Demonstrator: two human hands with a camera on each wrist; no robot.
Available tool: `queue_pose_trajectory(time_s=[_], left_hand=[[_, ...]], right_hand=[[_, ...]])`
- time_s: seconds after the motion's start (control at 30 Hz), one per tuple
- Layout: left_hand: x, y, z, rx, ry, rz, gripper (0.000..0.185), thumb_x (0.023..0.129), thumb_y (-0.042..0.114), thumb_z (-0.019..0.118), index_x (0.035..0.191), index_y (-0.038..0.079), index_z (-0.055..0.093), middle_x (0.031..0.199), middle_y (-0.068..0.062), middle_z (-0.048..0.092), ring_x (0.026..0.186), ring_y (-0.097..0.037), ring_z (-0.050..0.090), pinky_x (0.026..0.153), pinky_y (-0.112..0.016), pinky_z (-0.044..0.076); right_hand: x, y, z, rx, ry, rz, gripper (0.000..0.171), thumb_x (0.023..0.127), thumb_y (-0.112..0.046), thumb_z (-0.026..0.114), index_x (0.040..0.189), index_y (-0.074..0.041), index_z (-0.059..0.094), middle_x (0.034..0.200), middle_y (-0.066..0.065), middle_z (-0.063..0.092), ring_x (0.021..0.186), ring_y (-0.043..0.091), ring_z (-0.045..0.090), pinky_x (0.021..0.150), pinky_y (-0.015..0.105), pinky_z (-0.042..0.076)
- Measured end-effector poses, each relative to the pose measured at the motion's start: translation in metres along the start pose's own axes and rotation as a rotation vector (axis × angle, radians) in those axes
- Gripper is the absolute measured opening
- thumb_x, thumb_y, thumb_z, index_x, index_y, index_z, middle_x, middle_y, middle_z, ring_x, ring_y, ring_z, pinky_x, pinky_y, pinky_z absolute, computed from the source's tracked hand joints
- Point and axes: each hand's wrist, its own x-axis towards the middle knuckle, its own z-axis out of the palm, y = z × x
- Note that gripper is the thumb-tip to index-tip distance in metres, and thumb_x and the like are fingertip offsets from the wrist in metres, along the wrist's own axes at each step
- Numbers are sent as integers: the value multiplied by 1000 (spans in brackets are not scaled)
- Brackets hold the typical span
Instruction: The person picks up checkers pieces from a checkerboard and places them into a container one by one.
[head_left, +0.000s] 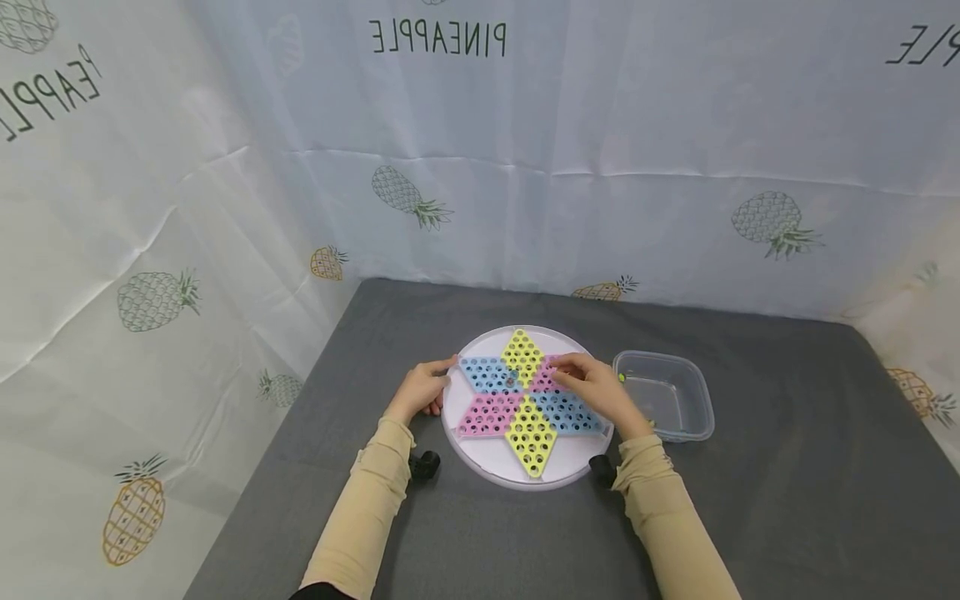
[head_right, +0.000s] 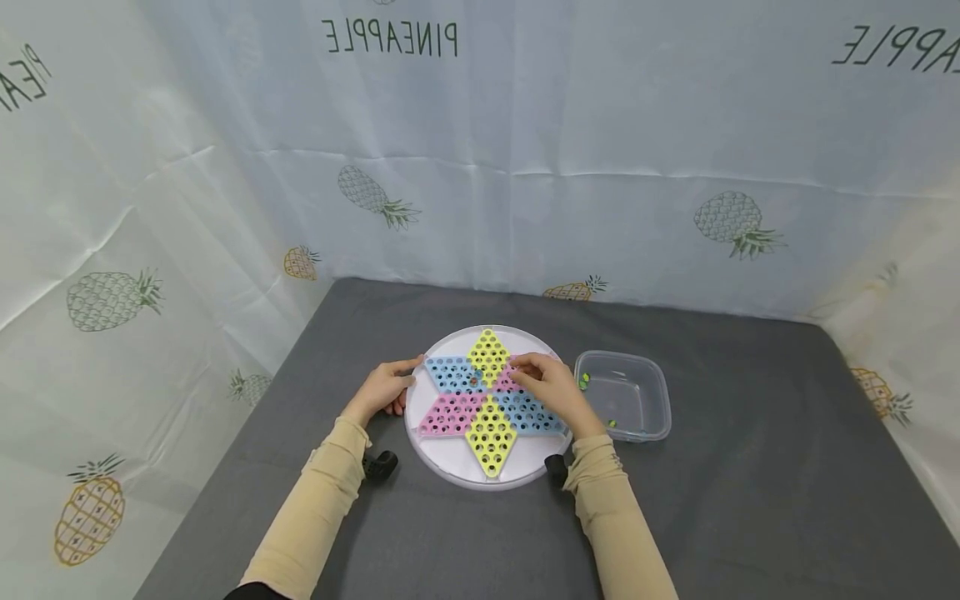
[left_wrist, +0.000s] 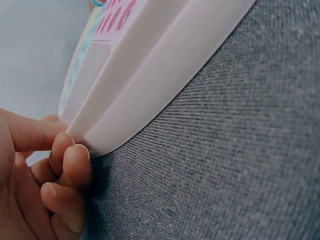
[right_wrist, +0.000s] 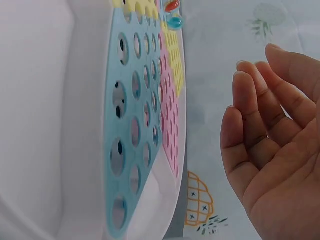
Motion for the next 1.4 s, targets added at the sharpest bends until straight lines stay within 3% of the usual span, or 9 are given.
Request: queue_pose_trajectory(time_s=[0.33,0.63,0.93,1.4], left_hand=[[-5,2,-2,-4,4,-2,47,89,19,51,134,31,50,45,-4,48,36,-16,46,38,-25,32],[-6,0,-1,7,-36,2,47,89,19,52,135,29,49,44,-4,49,35,-15,47,38,-24,28],[-5,0,-3,-1,-24,-1,47,90,20,52,136,28,49,44,-2,49,36,-14,46,39,-24,29],[-8,0,-3,-36,-22,12,46,91,19,52,135,28,49,45,-3,48,36,-14,46,38,-25,34]], right_hand=[[17,-10,15,-51,-47,-99,30,89,-25,61,112,-7,66,98,8,67,82,14,57,74,27,46],[25,-4,29,-38,-111,-39,26,88,-23,63,109,-8,66,94,5,66,83,13,58,76,29,47],[39,-7,35,-87,-169,3,28,87,-24,63,111,-11,66,96,4,65,87,15,59,83,34,47],[48,-7,44,-99,-182,14,24,88,-19,61,110,-9,66,89,4,63,72,11,55,69,27,45]])
